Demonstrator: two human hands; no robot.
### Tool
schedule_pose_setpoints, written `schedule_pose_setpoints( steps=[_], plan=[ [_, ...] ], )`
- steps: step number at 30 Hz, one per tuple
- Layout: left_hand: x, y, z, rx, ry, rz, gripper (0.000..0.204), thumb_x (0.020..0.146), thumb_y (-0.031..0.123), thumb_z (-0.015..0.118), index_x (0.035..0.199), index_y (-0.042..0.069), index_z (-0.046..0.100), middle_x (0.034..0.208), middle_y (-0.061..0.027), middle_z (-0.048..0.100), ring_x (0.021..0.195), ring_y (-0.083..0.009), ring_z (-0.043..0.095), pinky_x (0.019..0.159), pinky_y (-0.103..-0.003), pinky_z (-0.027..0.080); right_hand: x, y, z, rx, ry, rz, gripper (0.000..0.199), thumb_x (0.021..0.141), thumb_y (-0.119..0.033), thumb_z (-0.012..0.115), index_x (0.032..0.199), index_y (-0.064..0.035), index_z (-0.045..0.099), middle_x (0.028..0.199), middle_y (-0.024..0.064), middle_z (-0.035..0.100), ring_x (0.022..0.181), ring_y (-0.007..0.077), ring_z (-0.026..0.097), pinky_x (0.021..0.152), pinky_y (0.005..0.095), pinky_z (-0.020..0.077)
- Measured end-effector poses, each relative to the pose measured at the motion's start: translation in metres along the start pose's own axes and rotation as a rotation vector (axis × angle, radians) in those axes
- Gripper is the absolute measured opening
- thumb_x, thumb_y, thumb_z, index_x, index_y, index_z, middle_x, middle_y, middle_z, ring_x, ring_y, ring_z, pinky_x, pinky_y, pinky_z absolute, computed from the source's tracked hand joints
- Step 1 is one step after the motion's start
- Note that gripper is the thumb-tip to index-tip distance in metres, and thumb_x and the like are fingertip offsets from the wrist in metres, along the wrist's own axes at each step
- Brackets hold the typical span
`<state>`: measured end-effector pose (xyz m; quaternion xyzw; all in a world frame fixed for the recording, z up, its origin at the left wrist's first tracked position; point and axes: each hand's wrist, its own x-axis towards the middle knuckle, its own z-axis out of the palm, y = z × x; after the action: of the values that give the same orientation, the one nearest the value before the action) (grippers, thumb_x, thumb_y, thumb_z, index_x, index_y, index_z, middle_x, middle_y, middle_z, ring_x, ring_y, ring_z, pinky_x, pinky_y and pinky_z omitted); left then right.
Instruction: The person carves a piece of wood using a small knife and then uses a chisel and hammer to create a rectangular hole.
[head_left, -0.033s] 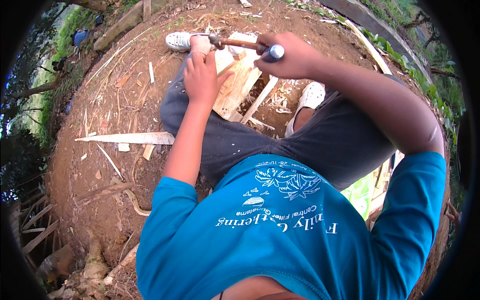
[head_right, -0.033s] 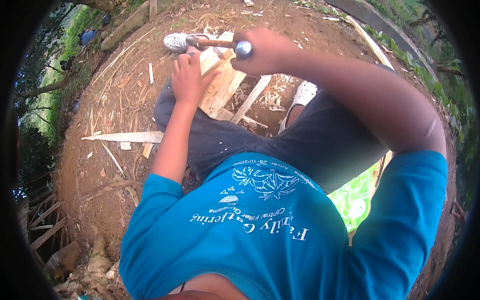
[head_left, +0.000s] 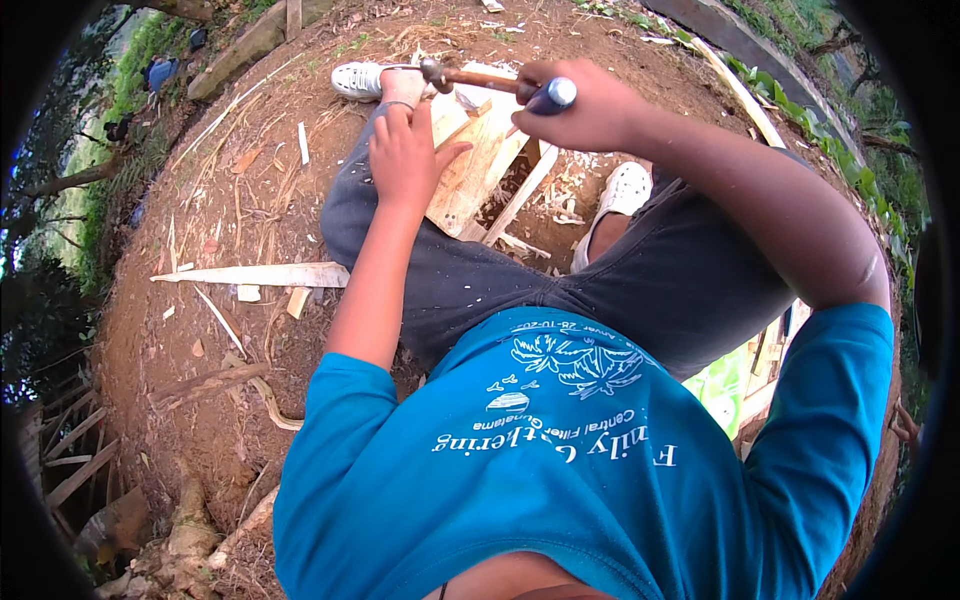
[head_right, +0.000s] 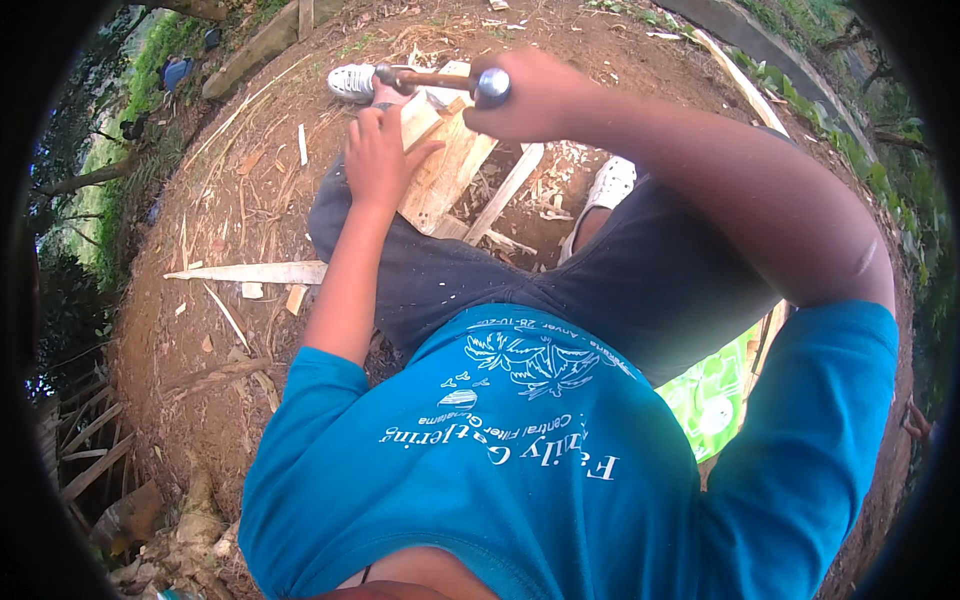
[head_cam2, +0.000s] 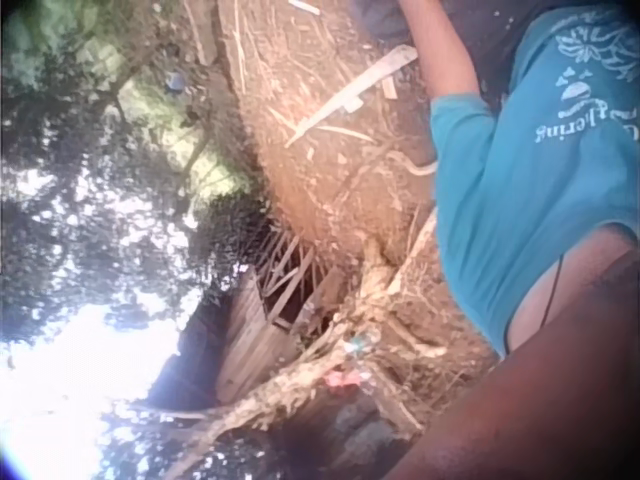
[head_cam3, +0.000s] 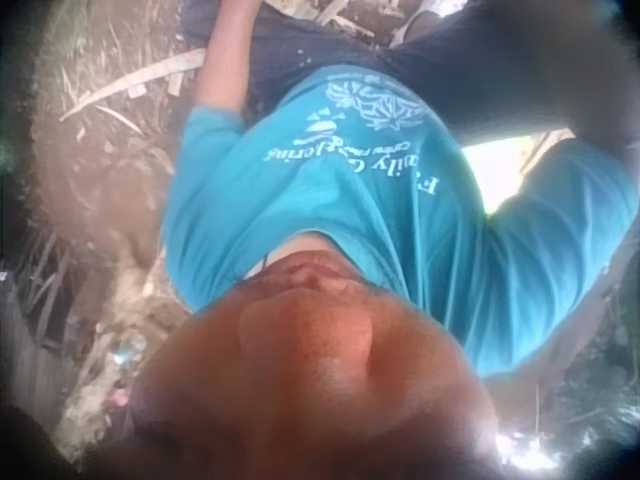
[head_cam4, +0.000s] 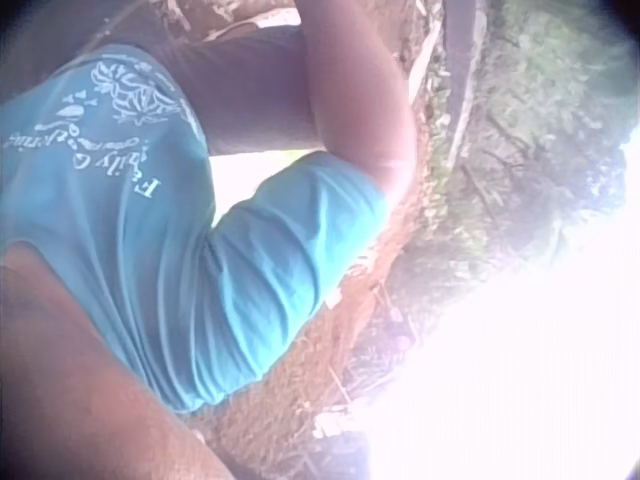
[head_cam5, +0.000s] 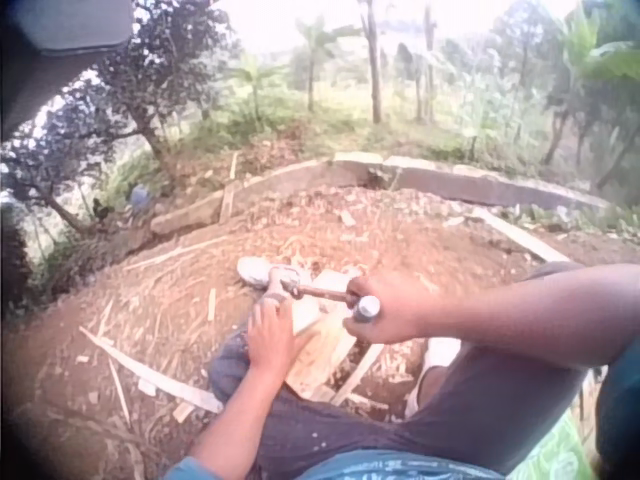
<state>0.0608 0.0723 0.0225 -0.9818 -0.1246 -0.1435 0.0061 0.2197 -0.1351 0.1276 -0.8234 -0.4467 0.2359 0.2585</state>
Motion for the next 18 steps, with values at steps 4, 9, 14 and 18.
schedule_pose_setpoints(
  steps=[4, 9, 14, 18],
  plan=[
    [0.001, -0.017, 0.019, -0.031, -0.117, 0.051, 0.062, 0.084, 0.056, 0.076, 0.119, 0.007, 0.062, 0.104, -0.0139, 0.065, 0.095, -0.0328, 0.066, 0.076, -0.044, 0.053, -0.001, 0.0, -0.015, 0.042, 0.09, -0.049, 0.037, 0.088, -0.034, 0.073, 0.105, -0.0014, 0.067, 0.091, 0.0157, 0.072, 0.084, 0.0287, 0.072, 0.079, 0.0406, 0.0555],
    [0.012, -0.017, 0.003, -0.128, 0.043, -0.013, 0.057, 0.087, 0.052, 0.075, 0.121, 0.007, 0.062, 0.1, -0.0123, 0.067, 0.093, -0.0315, 0.068, 0.074, -0.044, 0.055, -0.004, -0.017, -0.042, 0.082, 0.141, -0.022, 0.041, 0.091, -0.039, 0.074, 0.108, -0.0016, 0.068, 0.093, 0.0128, 0.072, 0.086, 0.0228, 0.071, 0.081, 0.038, 0.0545],
    [0.002, -0.021, 0.012, -0.066, -0.074, 0.093, 0.055, 0.087, 0.05, 0.076, 0.121, 0.008, 0.062, 0.098, -0.0114, 0.066, 0.091, -0.0309, 0.068, 0.073, -0.044, 0.055, -0.004, -0.024, -0.054, 0.135, 0.213, -0.119, 0.032, 0.086, -0.032, 0.073, 0.093, -0.0014, 0.065, 0.084, 0.0202, 0.071, 0.079, 0.0356, 0.072, 0.07, 0.0429, 0.055],
    [0.002, -0.015, 0.004, -0.131, 0.075, -0.019, 0.056, 0.087, 0.05, 0.076, 0.123, 0.008, 0.062, 0.094, -0.0104, 0.064, 0.088, -0.031, 0.067, 0.072, -0.044, 0.055, -0.01, -0.024, -0.06, 0.116, 0.15, -0.157, 0.033, 0.086, -0.031, 0.073, 0.092, -0.0003, 0.065, 0.082, 0.0209, 0.07, 0.079, 0.0377, 0.071, 0.071, 0.0436, 0.0551]
  ],
)
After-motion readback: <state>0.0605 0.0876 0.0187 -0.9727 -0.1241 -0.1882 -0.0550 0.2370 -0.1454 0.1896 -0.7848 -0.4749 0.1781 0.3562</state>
